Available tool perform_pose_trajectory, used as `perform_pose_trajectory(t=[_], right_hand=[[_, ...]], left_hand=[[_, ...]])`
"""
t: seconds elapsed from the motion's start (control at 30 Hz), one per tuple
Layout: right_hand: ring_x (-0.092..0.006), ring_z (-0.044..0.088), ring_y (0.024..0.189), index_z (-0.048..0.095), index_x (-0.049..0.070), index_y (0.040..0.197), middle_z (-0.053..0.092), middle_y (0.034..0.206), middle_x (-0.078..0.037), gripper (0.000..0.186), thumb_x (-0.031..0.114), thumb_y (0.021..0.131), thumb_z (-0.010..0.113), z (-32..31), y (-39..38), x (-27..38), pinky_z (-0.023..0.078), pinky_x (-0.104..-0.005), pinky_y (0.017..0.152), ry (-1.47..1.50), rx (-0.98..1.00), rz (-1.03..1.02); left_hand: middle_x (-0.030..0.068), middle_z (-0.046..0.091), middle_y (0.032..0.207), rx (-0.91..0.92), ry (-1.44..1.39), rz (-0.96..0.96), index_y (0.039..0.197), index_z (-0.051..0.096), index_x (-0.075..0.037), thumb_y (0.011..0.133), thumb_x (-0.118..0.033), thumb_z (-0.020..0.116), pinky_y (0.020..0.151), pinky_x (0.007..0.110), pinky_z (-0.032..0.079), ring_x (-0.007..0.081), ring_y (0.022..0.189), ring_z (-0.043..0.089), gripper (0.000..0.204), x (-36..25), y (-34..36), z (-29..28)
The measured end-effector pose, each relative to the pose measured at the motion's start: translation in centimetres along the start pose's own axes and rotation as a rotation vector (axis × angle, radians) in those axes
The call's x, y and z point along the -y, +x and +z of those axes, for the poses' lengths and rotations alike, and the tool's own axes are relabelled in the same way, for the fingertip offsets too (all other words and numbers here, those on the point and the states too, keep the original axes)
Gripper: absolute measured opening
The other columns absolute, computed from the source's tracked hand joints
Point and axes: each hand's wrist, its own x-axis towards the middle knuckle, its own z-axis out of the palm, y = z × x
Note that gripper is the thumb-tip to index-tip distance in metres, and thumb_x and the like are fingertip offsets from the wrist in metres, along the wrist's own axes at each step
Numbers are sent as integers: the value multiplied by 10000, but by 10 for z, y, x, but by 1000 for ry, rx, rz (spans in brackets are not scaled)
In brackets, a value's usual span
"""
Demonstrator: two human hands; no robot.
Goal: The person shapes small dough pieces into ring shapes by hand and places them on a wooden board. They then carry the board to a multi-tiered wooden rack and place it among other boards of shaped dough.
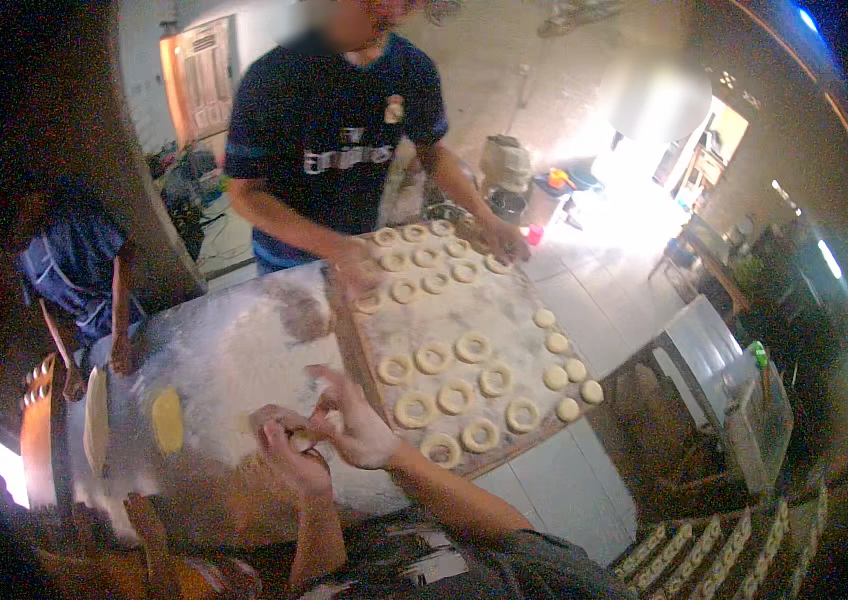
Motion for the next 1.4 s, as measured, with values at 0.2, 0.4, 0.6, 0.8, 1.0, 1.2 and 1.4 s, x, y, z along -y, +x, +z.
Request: perform_pose_trajectory(t=[0.2,0.4,0.6,0.8,1.0,1.2,1.4], right_hand=[[-153,563,819,208,132,1533,553,1222,-147,615,449,1033,375,-95,-50,52,482,-281,719,-79,-125,-52],[-127,576,835,225,140,1529,622,1069,-113,577,359,1028,409,-182,-87,56,476,-261,703,416,-358,179],[-179,633,754,191,184,1523,668,867,-113,666,471,988,466,-260,-103,74,506,-285,675,269,-257,157],[-146,594,647,213,231,1509,625,819,-65,547,343,1025,440,-316,-112,64,452,-244,563,648,-215,30],[-96,481,554,146,215,1548,527,738,0,571,340,1048,391,-342,-120,57,400,-237,456,395,-245,158],[-104,535,746,209,162,1538,541,1057,-68,562,367,1048,393,-355,-105,62,452,-254,520,-254,-384,297],[-422,483,1260,322,-54,1430,451,1356,-357,770,506,948,542,-383,-78,44,394,-403,1056,-907,-477,308]], left_hand=[[176,633,758,418,835,19,949,619,-60,1037,-342,412,626,426,515,385,722,668,360,6,-22,117],[157,624,737,512,591,-209,987,548,-65,1030,-238,448,579,436,493,388,649,648,205,67,-67,178],[164,637,766,555,703,-325,1005,541,-80,1009,-240,476,596,476,497,403,702,656,173,68,-74,263],[203,622,771,631,723,-350,1097,503,-90,1045,-263,401,590,502,472,451,734,628,208,92,-76,302],[262,613,786,628,713,-276,1096,491,-54,1053,-281,383,638,526,467,493,740,607,255,114,-81,319],[299,629,858,600,549,-175,1158,437,-43,1037,-275,404,688,552,485,513,840,625,264,134,-87,337],[321,591,1096,717,1396,-344,1302,437,-60,978,-436,472,897,611,419,501,1054,578,497,183,-65,331]])
